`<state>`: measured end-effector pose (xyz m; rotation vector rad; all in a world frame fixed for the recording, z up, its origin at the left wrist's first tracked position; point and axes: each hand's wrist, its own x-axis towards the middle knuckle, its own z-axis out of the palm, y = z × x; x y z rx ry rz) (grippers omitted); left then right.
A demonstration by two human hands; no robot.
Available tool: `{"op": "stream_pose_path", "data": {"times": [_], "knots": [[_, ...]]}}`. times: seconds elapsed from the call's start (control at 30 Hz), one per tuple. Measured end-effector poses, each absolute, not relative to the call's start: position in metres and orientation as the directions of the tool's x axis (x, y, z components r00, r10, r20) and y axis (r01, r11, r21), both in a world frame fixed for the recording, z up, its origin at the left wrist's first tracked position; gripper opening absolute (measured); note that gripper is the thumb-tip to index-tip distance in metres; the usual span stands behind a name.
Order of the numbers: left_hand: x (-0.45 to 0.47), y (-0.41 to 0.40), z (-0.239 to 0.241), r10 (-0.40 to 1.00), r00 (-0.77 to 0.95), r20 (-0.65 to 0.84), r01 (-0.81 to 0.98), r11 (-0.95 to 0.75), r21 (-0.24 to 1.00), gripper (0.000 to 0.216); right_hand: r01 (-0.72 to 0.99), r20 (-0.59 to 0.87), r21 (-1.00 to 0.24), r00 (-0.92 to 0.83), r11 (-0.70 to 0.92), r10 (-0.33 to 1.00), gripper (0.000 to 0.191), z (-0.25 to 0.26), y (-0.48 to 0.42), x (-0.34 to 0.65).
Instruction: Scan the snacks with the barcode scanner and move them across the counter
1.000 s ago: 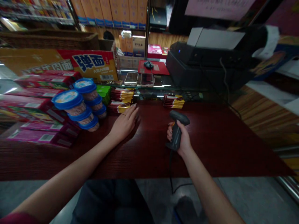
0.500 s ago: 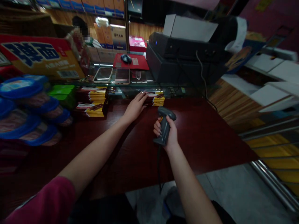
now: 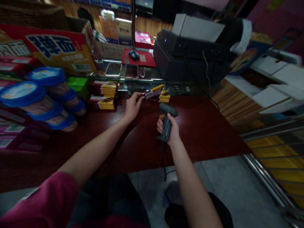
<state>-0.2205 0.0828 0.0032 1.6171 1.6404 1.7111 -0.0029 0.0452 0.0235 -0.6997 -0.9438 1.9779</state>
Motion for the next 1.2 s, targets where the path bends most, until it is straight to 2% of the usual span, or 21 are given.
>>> {"op": "stream_pose_path", "data": {"times": [0.17, 0.27, 0.37, 0.63, 0.93, 1.13, 1.2], "knots": [[-0.238, 0.035, -0.002, 0.835, -0.429, 0.345, 0.237, -0.264, 0.935, 0.012, -0.336, -0.148, -0.850, -0.586, -0.405, 0.797, 0.038, 0.022, 0.013, -0.027], [-0.256, -0.002, -0.006, 0.882, -0.412, 0.229, 0.096, -0.208, 0.973, 0.020, -0.306, -0.147, -0.870, -0.588, -0.387, 0.795, 0.038, 0.022, -0.002, -0.040], [-0.278, -0.035, -0.010, 0.897, -0.408, 0.170, 0.045, -0.167, 0.985, 0.025, -0.327, -0.132, -0.859, -0.603, -0.395, 0.787, 0.037, 0.024, -0.014, -0.051], [-0.305, -0.059, -0.012, 0.842, -0.518, 0.152, 0.048, -0.149, 0.988, 0.023, -0.271, -0.149, -0.844, -0.711, -0.463, 0.687, 0.037, 0.025, -0.037, -0.095], [-0.303, -0.051, -0.013, 0.804, -0.514, 0.298, 0.250, -0.192, 0.949, 0.010, -0.238, -0.173, -0.855, -0.707, -0.461, 0.686, 0.038, 0.014, -0.029, -0.102], [-0.304, -0.052, -0.013, 0.780, -0.521, 0.347, 0.305, -0.209, 0.929, 0.010, -0.264, -0.134, -0.852, -0.725, -0.451, 0.676, 0.038, 0.014, -0.018, -0.108], [-0.307, -0.057, -0.008, 0.742, -0.521, 0.422, 0.388, -0.234, 0.891, 0.016, -0.287, -0.113, -0.845, -0.728, -0.451, 0.676, 0.039, 0.015, -0.007, -0.107]]}}
